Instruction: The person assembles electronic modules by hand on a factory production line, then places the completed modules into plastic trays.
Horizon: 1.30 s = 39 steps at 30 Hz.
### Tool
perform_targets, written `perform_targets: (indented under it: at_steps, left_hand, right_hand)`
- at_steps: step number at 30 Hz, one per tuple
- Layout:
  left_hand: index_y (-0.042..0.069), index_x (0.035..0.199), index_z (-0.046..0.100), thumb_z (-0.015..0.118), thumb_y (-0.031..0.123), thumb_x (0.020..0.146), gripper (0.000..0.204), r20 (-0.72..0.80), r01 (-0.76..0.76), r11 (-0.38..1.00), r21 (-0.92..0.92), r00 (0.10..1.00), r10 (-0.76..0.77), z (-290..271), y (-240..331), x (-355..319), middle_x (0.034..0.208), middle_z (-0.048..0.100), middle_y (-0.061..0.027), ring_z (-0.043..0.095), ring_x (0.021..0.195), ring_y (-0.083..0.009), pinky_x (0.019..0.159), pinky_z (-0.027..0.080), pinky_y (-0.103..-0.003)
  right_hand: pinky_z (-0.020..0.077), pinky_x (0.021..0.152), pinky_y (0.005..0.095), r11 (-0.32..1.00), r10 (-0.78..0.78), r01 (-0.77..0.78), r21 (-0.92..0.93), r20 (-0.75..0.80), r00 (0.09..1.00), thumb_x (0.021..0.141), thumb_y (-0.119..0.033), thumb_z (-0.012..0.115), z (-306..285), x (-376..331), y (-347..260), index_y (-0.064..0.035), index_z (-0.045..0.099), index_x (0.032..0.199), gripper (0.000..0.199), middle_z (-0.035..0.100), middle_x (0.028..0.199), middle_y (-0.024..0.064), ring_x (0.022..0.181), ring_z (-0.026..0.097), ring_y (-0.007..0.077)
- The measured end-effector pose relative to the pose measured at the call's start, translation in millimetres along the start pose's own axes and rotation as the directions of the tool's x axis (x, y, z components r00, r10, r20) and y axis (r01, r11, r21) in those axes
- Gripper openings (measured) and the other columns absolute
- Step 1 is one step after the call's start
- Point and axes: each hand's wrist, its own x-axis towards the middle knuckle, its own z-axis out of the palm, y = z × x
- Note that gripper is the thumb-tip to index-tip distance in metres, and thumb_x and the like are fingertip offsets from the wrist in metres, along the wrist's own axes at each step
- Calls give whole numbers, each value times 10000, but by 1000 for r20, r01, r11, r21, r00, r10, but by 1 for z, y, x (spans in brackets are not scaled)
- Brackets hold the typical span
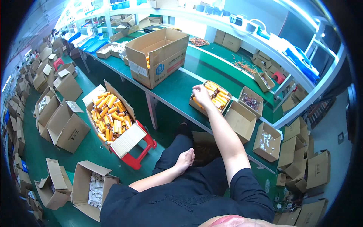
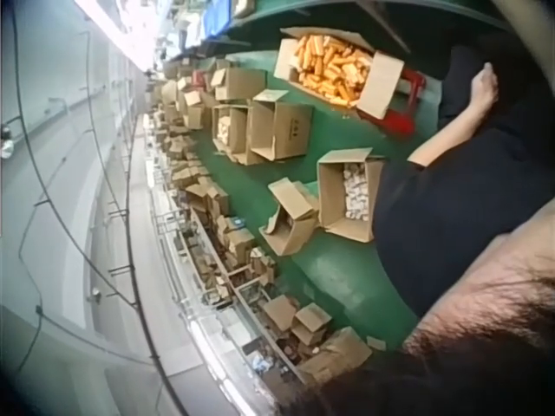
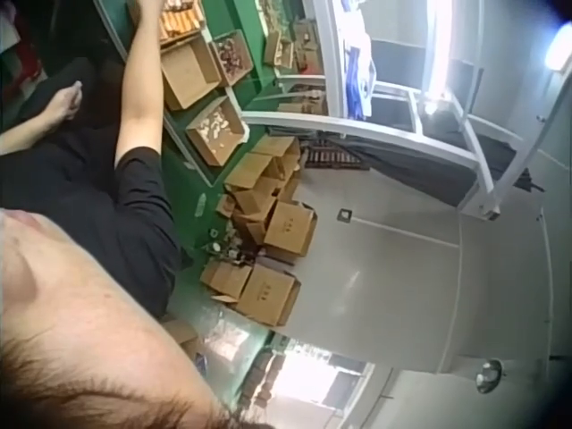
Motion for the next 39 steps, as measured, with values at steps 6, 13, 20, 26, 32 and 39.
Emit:
perform_targets:
  at_steps: [6, 13, 20, 26, 32, 39]
  left_hand:
    - [138, 762, 501, 539, 471, 1076, 459, 8, 74, 992, -106, 997, -74, -12, -1, -5, 667, 465, 6, 378, 547, -86, 522, 324, -230]
    - [64, 895, 684, 726, 182, 960, 141, 39, -200, 913, 355, 979, 199, -3, 64, 20, 786, 625, -54, 513, 623, -117, 619, 439, -229]
    - [65, 1092, 758, 869, 79, 767, 343, 221, -613, 555, 563, 758, 614, 44, 145, 64, 858, 601, -49, 542, 715, -158, 668, 477, -263]
    - [70, 1057, 779, 911, 103, 731, 353, 332, -652, 488, 580, 736, 590, 59, 144, 85, 847, 544, -24, 517, 720, -146, 631, 445, -249]
    - [88, 1001, 806, 889, 96, 749, 265, 392, -658, 409, 632, 727, 563, 60, 136, 88, 824, 544, -19, 517, 689, -137, 581, 434, -246]
    - [85, 996, 801, 887, 73, 752, 258, 448, -701, 349, 621, 684, 576, 57, 134, 91, 836, 539, -17, 504, 710, -128, 594, 425, -243]
  right_hand:
    - [472, 703, 289, 328, 362, -385, 863, 262, 895, 980, -91, 499, -83, 2, -38, -45, 588, 1246, 284, 617, 900, 85, 766, 551, 157]
    - [382, 646, 275, 463, -79, 119, 878, -93, 993, 1041, -132, 467, -91, -68, -31, -50, 514, 1296, 272, 467, 762, 10, 690, 430, 109]
    - [384, 657, 270, 355, -161, 127, 926, -74, 984, 1062, -169, 422, -81, -158, -19, -11, 500, 1275, 276, 467, 729, 22, 678, 453, 131]
    - [392, 669, 257, 382, -54, 71, 922, -54, 997, 1076, -192, 407, -73, -201, -4, 24, 486, 1266, 299, 495, 736, 51, 681, 461, 139]
    - [393, 669, 252, 408, -35, 42, 912, -31, 999, 1073, -173, 400, -77, -215, 4, 35, 475, 1281, 303, 520, 771, 67, 687, 466, 126]
    - [402, 695, 245, 392, 0, -62, 918, 67, 998, 1051, -142, 410, -77, -221, 12, 27, 471, 1308, 314, 555, 836, 86, 715, 485, 129]
